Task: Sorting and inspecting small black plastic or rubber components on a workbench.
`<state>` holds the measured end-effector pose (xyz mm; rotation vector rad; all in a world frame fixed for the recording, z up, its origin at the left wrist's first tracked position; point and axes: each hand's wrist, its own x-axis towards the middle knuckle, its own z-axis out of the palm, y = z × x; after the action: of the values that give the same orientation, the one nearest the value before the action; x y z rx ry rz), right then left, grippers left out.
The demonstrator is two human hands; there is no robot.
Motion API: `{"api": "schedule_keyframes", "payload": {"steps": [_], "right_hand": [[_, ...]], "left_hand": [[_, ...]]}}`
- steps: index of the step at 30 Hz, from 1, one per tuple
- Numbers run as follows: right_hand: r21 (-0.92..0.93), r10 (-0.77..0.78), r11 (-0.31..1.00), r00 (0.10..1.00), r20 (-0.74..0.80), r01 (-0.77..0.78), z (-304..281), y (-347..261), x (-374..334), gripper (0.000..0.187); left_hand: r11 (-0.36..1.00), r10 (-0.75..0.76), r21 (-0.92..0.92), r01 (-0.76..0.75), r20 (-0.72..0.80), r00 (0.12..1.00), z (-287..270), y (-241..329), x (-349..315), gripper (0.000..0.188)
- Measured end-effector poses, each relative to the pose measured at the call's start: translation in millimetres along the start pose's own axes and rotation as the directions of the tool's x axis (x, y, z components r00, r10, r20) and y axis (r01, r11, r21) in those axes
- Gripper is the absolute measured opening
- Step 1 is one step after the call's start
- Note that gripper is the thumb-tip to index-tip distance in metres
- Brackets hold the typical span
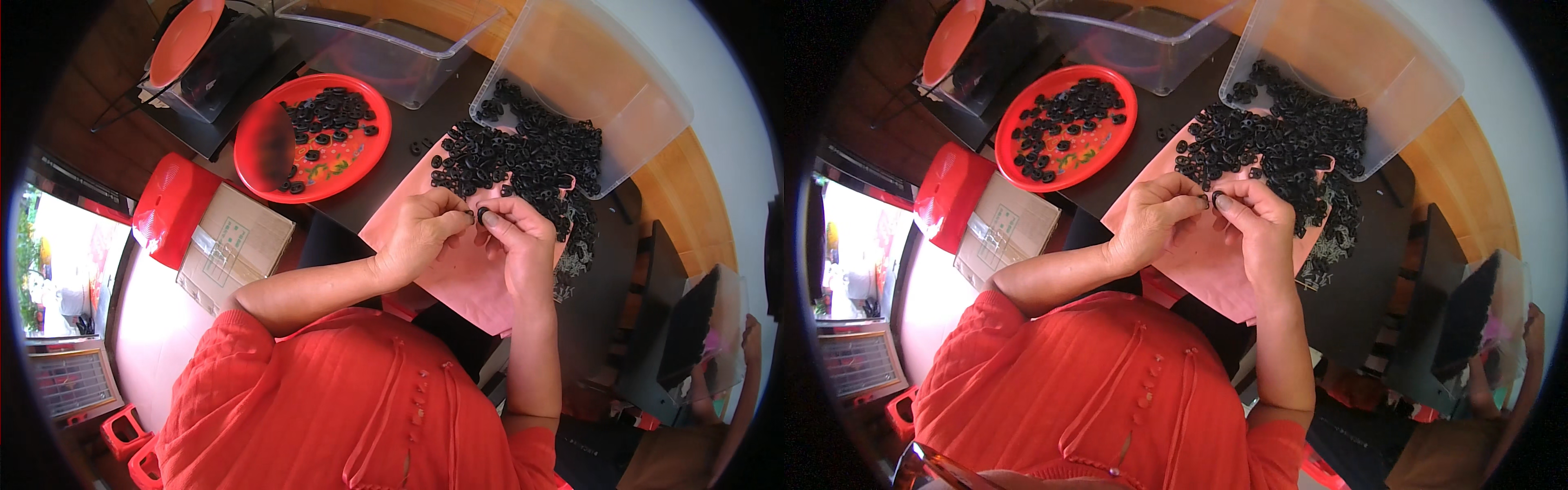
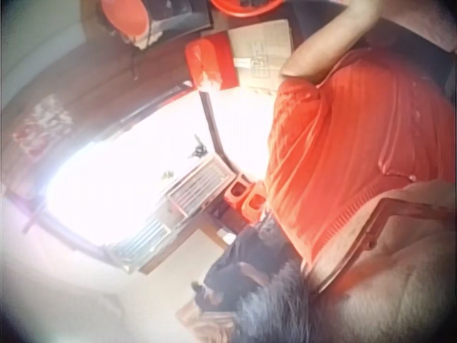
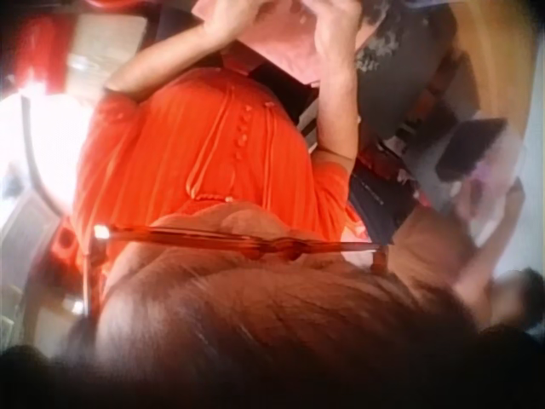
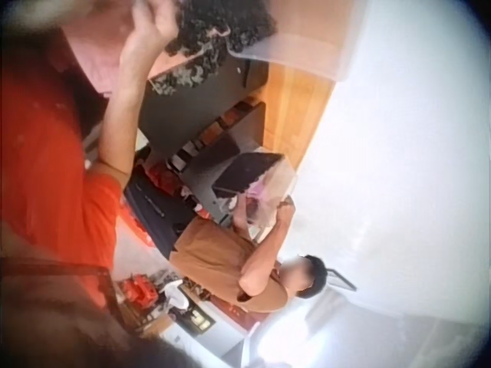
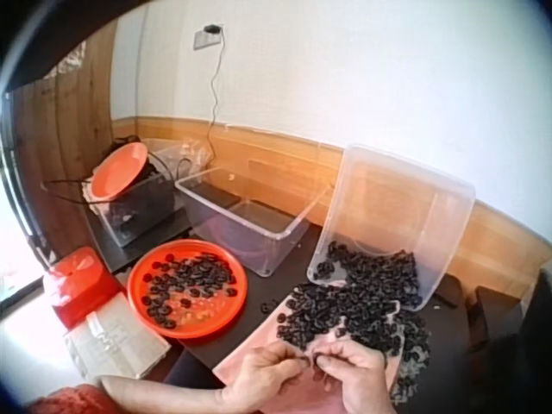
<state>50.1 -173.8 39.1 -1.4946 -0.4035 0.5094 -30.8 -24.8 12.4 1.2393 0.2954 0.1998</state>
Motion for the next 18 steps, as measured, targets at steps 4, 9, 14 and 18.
{"api": "schedule_keyframes", "payload": {"steps": [4,9,14,18], "right_hand": [[-0.04,-0.065,0.997,0.998,0.012,0.065,3.8,1.5,-2.0,0.01],[0.084,-0.025,0.996,0.999,0.021,0.023,0.0,-0.7,-2.0,0.009],[0.117,0.053,0.991,0.992,0.114,-0.067,-7.9,-10.8,-1.6,0.008],[0.124,0.129,0.981,0.978,0.166,-0.151,-9.9,-13.7,-2.8,0.006]], "left_hand": [[0.998,0.048,0.045,-0.048,0.019,0.999,-1.6,-6.0,1.9,0.012],[0.997,0.061,-0.055,-0.056,0.112,0.992,-3.6,2.4,-7.8,0.014],[0.97,0.199,-0.186,-0.157,0.239,0.95,-11.7,-8.0,0.1,0.025],[0.963,0.234,-0.207,-0.173,0.316,0.919,-14.6,-9.8,1.2,0.027]]}}
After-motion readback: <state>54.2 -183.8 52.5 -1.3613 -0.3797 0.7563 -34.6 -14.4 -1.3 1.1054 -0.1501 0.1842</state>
